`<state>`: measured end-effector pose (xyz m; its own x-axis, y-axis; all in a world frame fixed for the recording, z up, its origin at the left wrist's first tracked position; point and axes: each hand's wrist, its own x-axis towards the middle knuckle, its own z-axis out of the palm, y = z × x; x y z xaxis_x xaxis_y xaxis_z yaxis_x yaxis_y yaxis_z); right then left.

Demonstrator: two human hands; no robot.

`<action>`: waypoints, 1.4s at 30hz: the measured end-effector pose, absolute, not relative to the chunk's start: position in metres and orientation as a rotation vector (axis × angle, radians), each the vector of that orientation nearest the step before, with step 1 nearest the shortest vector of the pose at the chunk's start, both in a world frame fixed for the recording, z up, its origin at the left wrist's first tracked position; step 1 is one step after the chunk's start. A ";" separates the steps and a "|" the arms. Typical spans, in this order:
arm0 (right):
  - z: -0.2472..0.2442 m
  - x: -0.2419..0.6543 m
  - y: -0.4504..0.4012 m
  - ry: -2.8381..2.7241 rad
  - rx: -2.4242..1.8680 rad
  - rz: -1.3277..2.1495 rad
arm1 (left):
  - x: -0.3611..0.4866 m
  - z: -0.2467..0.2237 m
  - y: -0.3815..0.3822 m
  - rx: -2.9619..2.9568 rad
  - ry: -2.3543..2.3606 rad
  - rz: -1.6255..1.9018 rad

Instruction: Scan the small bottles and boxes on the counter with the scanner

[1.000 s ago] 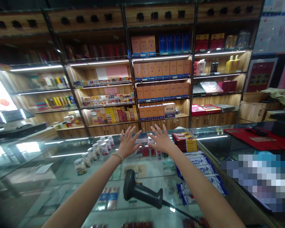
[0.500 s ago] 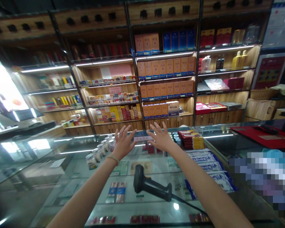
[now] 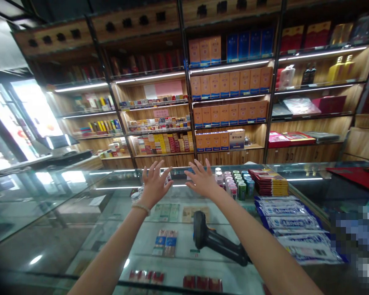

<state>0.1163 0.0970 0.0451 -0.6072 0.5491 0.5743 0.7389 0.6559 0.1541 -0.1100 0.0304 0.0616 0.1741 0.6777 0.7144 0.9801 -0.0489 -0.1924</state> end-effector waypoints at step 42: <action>0.037 -0.038 0.134 -2.668 -1.048 -0.161 | -0.193 0.025 0.051 -1.695 -1.814 -0.372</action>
<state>-0.0378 0.1335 0.0365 -0.7020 0.6512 0.2885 0.6811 0.7322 0.0046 -0.1929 0.0514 0.0247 0.0167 0.7941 0.6075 0.9691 0.1366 -0.2052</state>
